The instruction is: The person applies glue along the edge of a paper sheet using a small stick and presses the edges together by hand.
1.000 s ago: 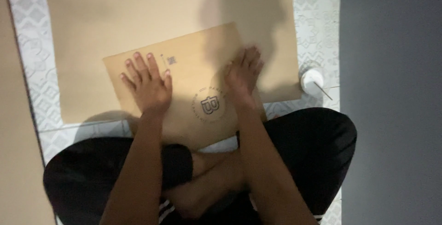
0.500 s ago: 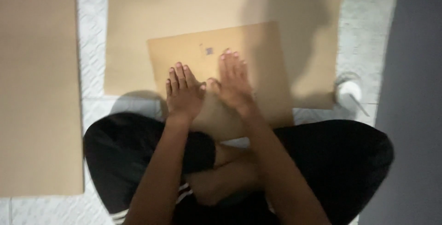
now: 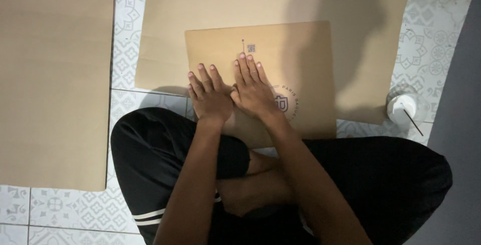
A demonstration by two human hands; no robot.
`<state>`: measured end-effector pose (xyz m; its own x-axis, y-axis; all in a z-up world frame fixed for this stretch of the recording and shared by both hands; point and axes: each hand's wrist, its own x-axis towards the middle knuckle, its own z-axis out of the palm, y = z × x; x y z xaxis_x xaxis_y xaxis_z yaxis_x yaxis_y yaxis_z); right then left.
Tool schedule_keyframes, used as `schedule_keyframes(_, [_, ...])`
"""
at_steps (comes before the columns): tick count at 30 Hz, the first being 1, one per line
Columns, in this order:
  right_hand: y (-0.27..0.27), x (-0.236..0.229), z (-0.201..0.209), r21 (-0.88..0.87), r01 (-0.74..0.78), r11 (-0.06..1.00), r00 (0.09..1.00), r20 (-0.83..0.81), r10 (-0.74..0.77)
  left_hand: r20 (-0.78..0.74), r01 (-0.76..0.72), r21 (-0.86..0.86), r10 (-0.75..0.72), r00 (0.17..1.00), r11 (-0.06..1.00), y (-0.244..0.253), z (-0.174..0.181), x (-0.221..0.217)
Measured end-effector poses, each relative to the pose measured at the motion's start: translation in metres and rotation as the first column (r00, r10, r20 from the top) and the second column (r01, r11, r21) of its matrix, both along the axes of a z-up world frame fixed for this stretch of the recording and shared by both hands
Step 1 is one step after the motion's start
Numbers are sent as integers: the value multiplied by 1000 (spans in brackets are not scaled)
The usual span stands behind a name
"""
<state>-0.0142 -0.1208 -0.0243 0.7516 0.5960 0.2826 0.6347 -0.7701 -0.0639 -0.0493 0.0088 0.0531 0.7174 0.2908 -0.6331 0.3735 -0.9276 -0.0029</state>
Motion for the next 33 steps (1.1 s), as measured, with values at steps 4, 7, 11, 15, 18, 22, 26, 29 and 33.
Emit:
schedule_keyframes(4, [-1, -1, 3, -14, -14, 1000, 1000, -22, 14, -46, 2, -8, -2, 999, 1000, 2, 15, -1])
schedule_keyframes(7, [-4, 2, 7, -46, -19, 999, 997, -69, 16, 35, -28, -7, 29, 999, 1000, 0, 13, 0])
schedule_keyframes(11, [-2, -1, 16, -64, -14, 998, 977, -215, 0, 54, -16, 32, 15, 998, 999, 2, 3, -3])
schedule_keyframes(15, [-1, -1, 13, -72, -9, 997, 976, -217, -7, 58, -60, -15, 61, 996, 998, 9, 0, -9])
schedule_keyframes(18, [0, -2, 17, -103, -3, 995, 986, -168, -15, 96, -131, -72, 138, 986, 989, 12, -7, -17])
schedule_keyframes(22, [2, 0, 34, -115, -11, 993, 949, -313, -26, 120, -158, 3, 157, 980, 987, -4, -4, -28])
schedule_keyframes(26, [4, 2, 48, -224, -34, 974, 867, -491, -82, 302, 0, 33, -10, 953, 999, -3, -18, -20])
schedule_keyframes(29, [2, 3, 49, -217, -38, 975, 876, -476, -72, 526, 89, 150, -156, 836, 985, 1, -84, -18])
schedule_keyframes(33, [-7, 2, 39, -151, -31, 988, 938, -347, -23, 183, 98, -101, -79, 980, 990, 4, -21, -2])
